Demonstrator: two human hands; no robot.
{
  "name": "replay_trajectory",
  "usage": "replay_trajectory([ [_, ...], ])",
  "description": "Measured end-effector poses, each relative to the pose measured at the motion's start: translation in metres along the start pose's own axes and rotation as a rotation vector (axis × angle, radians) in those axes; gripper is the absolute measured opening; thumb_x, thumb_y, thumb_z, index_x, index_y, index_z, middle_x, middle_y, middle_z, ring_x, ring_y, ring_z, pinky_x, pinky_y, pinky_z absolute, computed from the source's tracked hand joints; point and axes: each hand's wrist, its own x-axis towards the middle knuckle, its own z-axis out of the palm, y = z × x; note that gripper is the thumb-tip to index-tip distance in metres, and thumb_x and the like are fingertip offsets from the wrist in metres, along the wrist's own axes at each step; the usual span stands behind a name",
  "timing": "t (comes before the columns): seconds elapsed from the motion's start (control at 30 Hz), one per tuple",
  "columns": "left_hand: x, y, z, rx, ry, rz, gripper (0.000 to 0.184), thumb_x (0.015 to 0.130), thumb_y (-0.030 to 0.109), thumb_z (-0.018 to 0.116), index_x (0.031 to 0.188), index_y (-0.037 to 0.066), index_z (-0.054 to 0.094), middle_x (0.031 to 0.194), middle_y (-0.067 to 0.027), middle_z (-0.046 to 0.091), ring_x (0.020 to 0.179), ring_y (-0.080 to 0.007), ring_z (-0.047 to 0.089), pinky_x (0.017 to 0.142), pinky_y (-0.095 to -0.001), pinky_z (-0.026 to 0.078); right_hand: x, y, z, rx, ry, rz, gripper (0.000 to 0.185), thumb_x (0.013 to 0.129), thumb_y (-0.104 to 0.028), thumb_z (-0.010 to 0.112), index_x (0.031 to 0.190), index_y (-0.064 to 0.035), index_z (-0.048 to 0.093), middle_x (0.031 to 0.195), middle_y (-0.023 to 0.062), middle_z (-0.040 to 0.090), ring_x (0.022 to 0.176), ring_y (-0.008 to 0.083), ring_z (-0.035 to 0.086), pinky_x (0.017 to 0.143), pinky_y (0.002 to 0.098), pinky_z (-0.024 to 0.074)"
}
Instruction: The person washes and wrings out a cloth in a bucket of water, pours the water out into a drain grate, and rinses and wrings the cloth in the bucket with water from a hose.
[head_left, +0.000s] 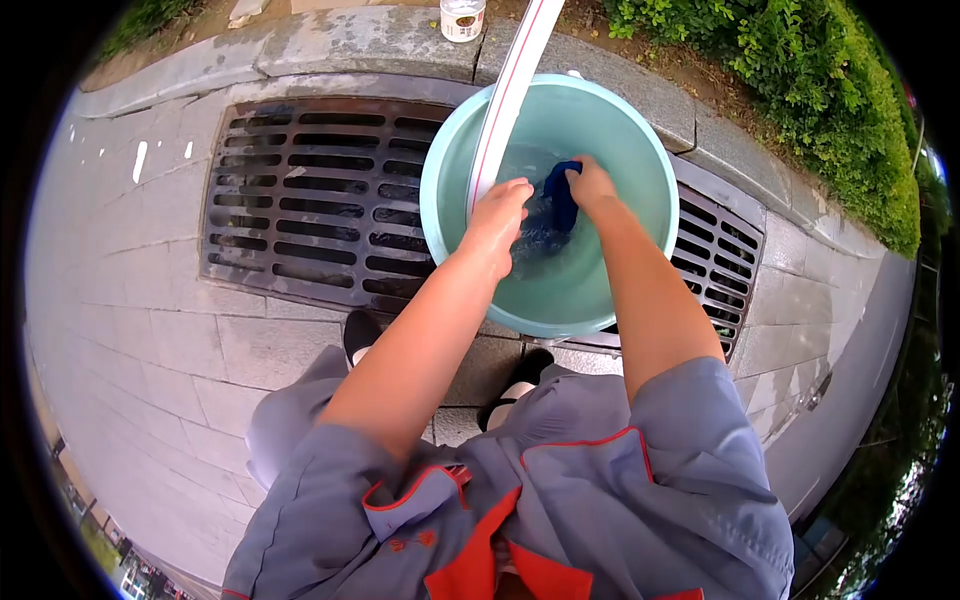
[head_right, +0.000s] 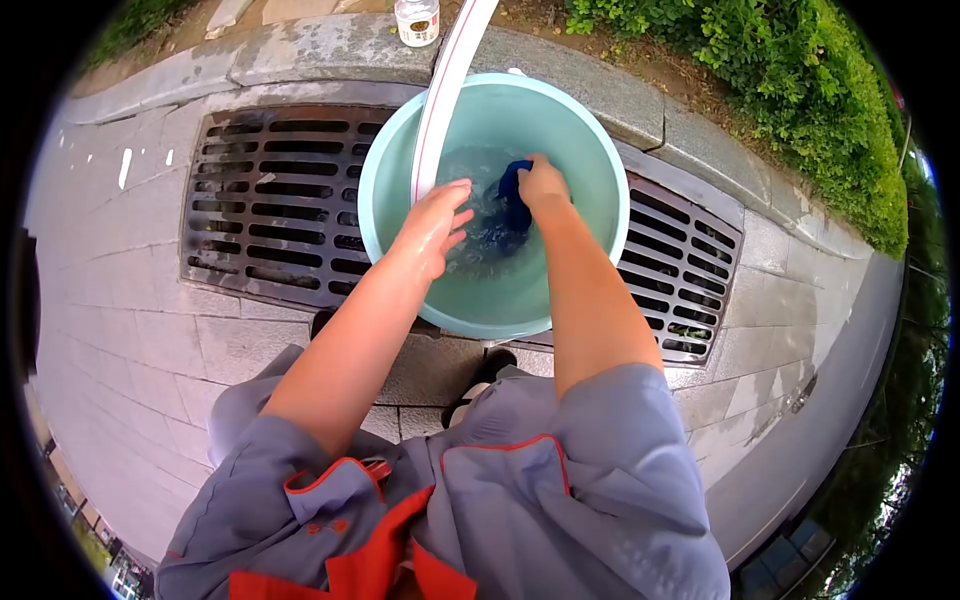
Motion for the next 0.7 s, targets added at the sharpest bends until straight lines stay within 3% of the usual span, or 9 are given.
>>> replay_trajectory([
  [0.07,-0.002,-0.003,0.002,-0.033,-0.005,0.011,0.049,0.09,0.031,0.057,0.134,0.01,0.05,0.141,-0.0086,0.044,0.128,-0.0248,0.045,0.107,-0.0419,0.032,-0.011,-0.005,0.021,-0.037,0.097,0.156,0.037,0.091,-0.022,0.052,0.128,-0.0139,0.056,0.134,0.0148,0.054,0.117,0.0359,0.055,0.097,0.0452,0.0453],
  [0.17,-0.003,-0.004,-0.002,-0.069,-0.017,0.036,0.045,0.089,0.03,0.058,0.128,0.01,0.053,0.137,-0.0077,0.048,0.124,-0.0234,0.048,0.103,-0.0392,0.035,-0.026,0.008,0.055,-0.573,-0.444,0.079,0.046,0.092,-0.021,0.05,0.137,-0.014,0.048,0.143,0.0165,0.045,0.123,0.0368,0.051,0.099,0.0465,0.0434],
  [0.2,-0.002,-0.004,-0.003,-0.088,-0.022,0.036,0.044,0.089,0.03,0.058,0.127,0.01,0.054,0.137,-0.0075,0.049,0.124,-0.0233,0.049,0.102,-0.0387,0.035,-0.053,-0.021,0.028,-0.693,-0.704,-0.001,0.047,0.091,-0.019,0.05,0.138,-0.0134,0.048,0.141,0.0185,0.046,0.123,0.0367,0.052,0.1,0.0458,0.0431],
  [0.3,0.0,-0.005,-0.003,-0.126,-0.021,0.007,0.042,0.088,0.032,0.059,0.125,0.012,0.056,0.137,-0.0082,0.049,0.123,-0.0232,0.049,0.101,-0.0384,0.035,-0.012,0.004,0.038,-0.792,-0.695,-0.196,0.044,0.089,-0.014,0.05,0.132,-0.012,0.054,0.134,0.0192,0.054,0.118,0.0368,0.055,0.093,0.0456,0.048],
  [0.4,0.004,-0.006,-0.005,-0.166,-0.021,-0.036,0.053,0.087,0.035,0.06,0.133,0.011,0.05,0.144,-0.0112,0.041,0.131,-0.0263,0.041,0.105,-0.0423,0.031,-0.009,-0.005,0.016,0.159,-0.111,0.17,0.039,0.087,-0.009,0.049,0.124,-0.0086,0.06,0.119,0.0162,0.063,0.106,0.0319,0.062,0.082,0.0419,0.0538],
  [0.47,0.007,-0.003,-0.001,-0.227,0.019,-0.087,0.06,0.087,0.037,0.061,0.139,0.011,0.044,0.149,-0.0125,0.036,0.136,-0.0278,0.035,0.108,-0.0446,0.029,-0.039,-0.043,-0.031,0.382,-0.295,0.116,0.035,0.089,-0.011,0.052,0.124,-0.0104,0.059,0.111,0.0083,0.061,0.094,0.0192,0.061,0.074,0.0304,0.0541],
  [0.5,0.012,-0.003,0.001,-0.271,0.036,-0.108,0.071,0.087,0.039,0.061,0.146,0.011,0.033,0.153,-0.0138,0.027,0.14,-0.0293,0.027,0.111,-0.0472,0.025,-0.054,-0.049,-0.05,0.444,-0.317,0.042,0.033,0.089,-0.01,0.053,0.121,-0.0086,0.06,0.107,0.008,0.062,0.091,0.0179,0.061,0.074,0.0305,0.0547],
  [0.6,0.002,0.02,0.028,-0.395,0.209,-0.191,0.074,0.088,0.042,0.059,0.148,0.01,0.028,0.154,-0.014,0.025,0.141,-0.0297,0.026,0.112,-0.0472,0.022,-0.14,-0.062,-0.124,0.745,-0.329,-0.135,0.028,0.091,-0.007,0.055,0.119,-0.007,0.061,0.105,0.008,0.062,0.09,0.0159,0.062,0.074,0.0299,0.0556],
  [0.7,0.016,0.012,0.032,-0.518,0.058,-0.034,0.069,0.093,0.045,0.048,0.148,0.01,0.028,0.154,-0.0147,0.026,0.14,-0.0301,0.028,0.111,-0.0524,0.021,-0.203,-0.058,-0.166,1.032,-0.312,-0.281,0.027,0.092,-0.006,0.056,0.119,-0.0035,0.059,0.108,0.0093,0.061,0.096,0.0163,0.062,0.078,0.031,0.0556],
])
